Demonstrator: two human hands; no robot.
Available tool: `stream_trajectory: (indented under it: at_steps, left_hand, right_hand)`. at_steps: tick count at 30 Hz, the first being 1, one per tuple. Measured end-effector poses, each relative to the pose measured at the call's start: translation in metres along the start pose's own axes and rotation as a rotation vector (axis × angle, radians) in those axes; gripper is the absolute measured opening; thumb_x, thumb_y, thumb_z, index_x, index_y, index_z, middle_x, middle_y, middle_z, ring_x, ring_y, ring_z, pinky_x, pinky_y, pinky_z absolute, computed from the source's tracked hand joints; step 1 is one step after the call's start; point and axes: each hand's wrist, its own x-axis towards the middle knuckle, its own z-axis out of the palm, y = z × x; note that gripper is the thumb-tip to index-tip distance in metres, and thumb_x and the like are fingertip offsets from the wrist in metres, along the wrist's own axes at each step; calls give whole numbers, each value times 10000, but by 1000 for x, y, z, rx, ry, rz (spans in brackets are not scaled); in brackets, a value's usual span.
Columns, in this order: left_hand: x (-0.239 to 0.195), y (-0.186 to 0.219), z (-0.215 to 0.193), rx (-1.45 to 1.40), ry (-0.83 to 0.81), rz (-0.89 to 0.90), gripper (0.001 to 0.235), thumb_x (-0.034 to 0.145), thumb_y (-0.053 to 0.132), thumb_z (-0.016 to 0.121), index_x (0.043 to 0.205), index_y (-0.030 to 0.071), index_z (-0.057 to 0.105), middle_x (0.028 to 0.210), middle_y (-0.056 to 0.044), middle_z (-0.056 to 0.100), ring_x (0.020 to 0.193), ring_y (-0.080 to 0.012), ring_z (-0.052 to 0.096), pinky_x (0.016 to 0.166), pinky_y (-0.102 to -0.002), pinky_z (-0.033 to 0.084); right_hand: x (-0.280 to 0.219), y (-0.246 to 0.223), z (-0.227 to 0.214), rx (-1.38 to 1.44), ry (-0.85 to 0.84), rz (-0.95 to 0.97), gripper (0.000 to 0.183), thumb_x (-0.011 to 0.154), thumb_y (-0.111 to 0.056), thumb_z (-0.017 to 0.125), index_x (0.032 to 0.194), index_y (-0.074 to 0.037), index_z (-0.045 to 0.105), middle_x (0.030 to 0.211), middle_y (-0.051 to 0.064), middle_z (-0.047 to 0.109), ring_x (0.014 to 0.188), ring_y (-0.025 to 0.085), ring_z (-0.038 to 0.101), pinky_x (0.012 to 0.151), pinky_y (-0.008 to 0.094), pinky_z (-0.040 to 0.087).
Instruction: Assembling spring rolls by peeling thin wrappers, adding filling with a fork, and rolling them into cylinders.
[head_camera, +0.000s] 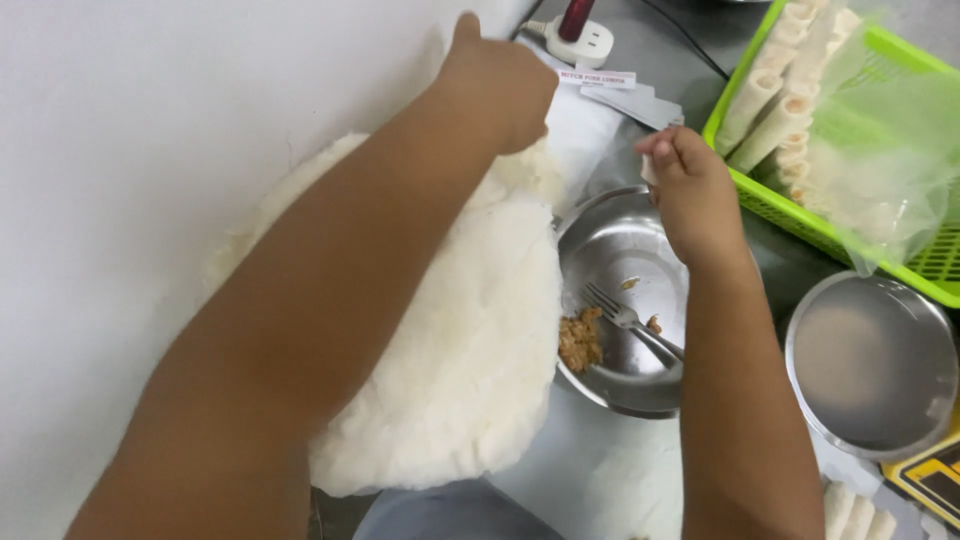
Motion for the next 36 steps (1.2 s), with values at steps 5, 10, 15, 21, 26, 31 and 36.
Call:
stream_trajectory:
  at_steps: [5, 10, 15, 21, 26, 31, 36]
  left_hand:
    - [-10, 21, -16, 113, 412, 204, 166, 976, 292, 586, 990, 204, 726, 919, -28, 730, 840, -306, 714, 747, -526, 498]
    - [-141, 148, -23, 144, 816, 490, 178, 823, 235, 622, 869, 380, 715, 851, 73, 703, 770, -314, 740, 802, -613, 403]
    - [-284, 255, 94, -206, 508, 931, 242, 866, 277, 591, 943, 210, 811, 986, 0, 757, 907, -271, 680, 1098, -508, 405]
    - [-274, 273, 197, -283, 674, 1093, 91, 894, 177, 681, 819, 224, 660, 784, 27, 563, 753, -209, 555, 745, -389, 455]
    - [-263, 285, 213, -255, 810, 995, 93, 958, 111, 602, 942, 197, 634, 849, 23, 552, 801, -178, 544, 832, -381, 495]
    - [-253, 294, 219, -321, 821, 965, 98, 985, 140, 571, 1030, 177, 650, 888, 18, 591, 843, -180, 573, 871, -397, 499]
    - [-245, 309, 212, -614, 788, 852, 100, 939, 96, 642, 862, 159, 628, 835, 8, 575, 747, -225, 532, 713, -396, 363]
  right_hand:
    - [-85, 30, -50, -12, -30, -49, 228, 1059, -107, 481, 1178, -102, 676, 799, 26, 568, 734, 135, 529, 719, 271, 398]
    - [-209, 127, -88, -52, -49, -8, 333, 989, -57, 621, 1317, -80, 678, 949, 49, 720, 852, 112, 632, 838, 239, 483]
    - [-322, 174, -87, -257, -50, 169, 153, 873, -194, 789, 959, -165, 666, 823, -57, 730, 708, 124, 616, 738, 266, 495]
    - [-392, 208, -66, -324, -194, 166, 146, 881, -231, 745, 860, -180, 610, 756, 31, 709, 704, 229, 663, 681, 361, 487]
    - [-397, 210, -51, -524, -93, -238, 105, 920, -237, 708, 899, -155, 647, 754, 48, 591, 703, 291, 578, 649, 447, 432]
    - [-407, 213, -57, -800, -45, -292, 216, 821, -248, 680, 1025, -310, 714, 863, -17, 516, 798, 268, 552, 714, 456, 424]
    - [-419, 213, -84, -523, -103, -297, 350, 937, -480, 597, 1204, -277, 701, 985, -15, 568, 916, 188, 566, 847, 398, 355]
